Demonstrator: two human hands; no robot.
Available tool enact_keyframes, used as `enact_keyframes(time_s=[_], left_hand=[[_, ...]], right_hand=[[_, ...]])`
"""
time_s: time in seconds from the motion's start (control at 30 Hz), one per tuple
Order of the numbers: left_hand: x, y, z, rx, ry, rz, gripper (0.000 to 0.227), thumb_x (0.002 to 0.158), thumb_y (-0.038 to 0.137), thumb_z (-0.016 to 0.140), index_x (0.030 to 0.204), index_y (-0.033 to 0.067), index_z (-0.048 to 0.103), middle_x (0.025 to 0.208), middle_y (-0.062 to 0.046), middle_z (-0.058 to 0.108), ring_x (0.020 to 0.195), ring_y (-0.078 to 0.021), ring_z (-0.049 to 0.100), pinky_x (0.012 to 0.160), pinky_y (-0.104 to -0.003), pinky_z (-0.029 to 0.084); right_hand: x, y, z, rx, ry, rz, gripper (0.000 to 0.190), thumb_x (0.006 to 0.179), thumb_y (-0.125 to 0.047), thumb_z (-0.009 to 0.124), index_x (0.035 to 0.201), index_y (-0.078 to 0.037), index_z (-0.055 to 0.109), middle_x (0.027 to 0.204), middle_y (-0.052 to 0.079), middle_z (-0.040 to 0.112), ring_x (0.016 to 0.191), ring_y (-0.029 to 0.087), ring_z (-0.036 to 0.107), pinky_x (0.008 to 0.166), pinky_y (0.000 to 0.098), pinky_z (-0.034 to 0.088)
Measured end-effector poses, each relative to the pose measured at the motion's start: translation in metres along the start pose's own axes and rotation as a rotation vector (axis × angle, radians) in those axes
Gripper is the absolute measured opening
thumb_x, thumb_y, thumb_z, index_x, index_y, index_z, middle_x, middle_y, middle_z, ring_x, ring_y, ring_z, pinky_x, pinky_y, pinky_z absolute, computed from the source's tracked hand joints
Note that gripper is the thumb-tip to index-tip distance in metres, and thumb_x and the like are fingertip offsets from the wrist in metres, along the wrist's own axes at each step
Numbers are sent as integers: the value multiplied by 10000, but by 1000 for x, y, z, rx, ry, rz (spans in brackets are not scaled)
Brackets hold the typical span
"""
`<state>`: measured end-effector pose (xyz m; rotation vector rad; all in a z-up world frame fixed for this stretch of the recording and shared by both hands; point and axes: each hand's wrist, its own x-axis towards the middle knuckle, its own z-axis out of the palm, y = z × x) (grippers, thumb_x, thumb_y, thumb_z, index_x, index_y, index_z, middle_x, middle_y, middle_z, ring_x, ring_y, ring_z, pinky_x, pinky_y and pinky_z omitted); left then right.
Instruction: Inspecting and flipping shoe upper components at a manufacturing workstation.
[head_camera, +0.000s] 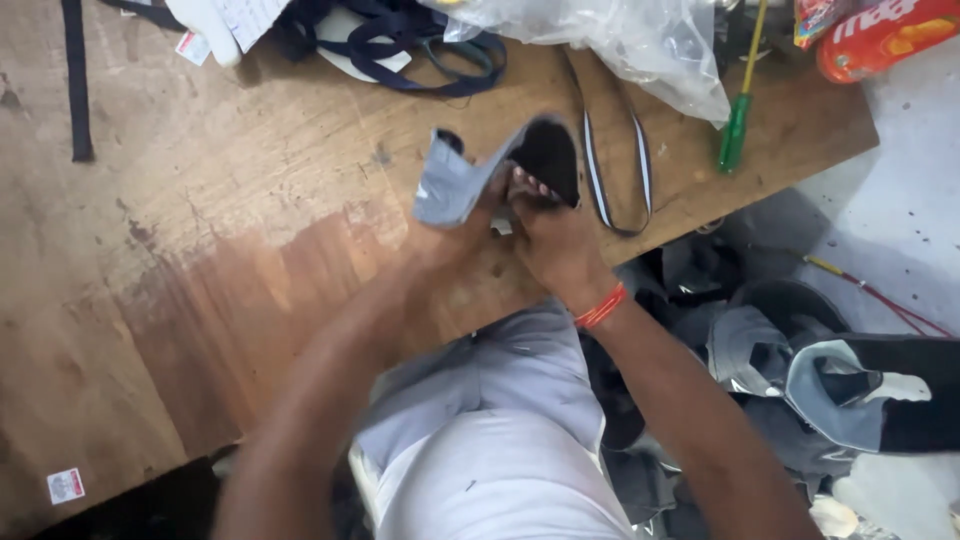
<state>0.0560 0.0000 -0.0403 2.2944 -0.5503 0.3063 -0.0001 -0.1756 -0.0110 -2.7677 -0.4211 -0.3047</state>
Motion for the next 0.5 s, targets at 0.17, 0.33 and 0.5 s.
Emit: enact_keyframes(time_s=[0.17,0.33,0.5], left_hand=[[-23,-18,14,375,-27,509,642,805,360,604,1321,-21,592,1319,-174,602,1257,-398,541,1061,-548,445],[-19,-8,11,389,-215,265,582,868,146,584,1432,14,524,1363,-153,576,1245,-407,582,999,-498,521],[12,20,-3,297,-335,-1,405,942,128,572,1339,46,570,1269,-149,625,1159,-366,643,911,-475,542]], right_hand=[[0,4,7,-122,-148,-54,438,860,-159,687,1293,-98,658,1324,97,686,1033,312,712,738,451,575],[-3,9,2,36,14,-112,425,874,-147,679,1295,-97,674,1329,111,683,1139,305,704,887,436,598],[8,9,-11,45,-233,126,386,870,-153,669,1251,-151,730,1138,123,733,1008,321,704,878,437,579]])
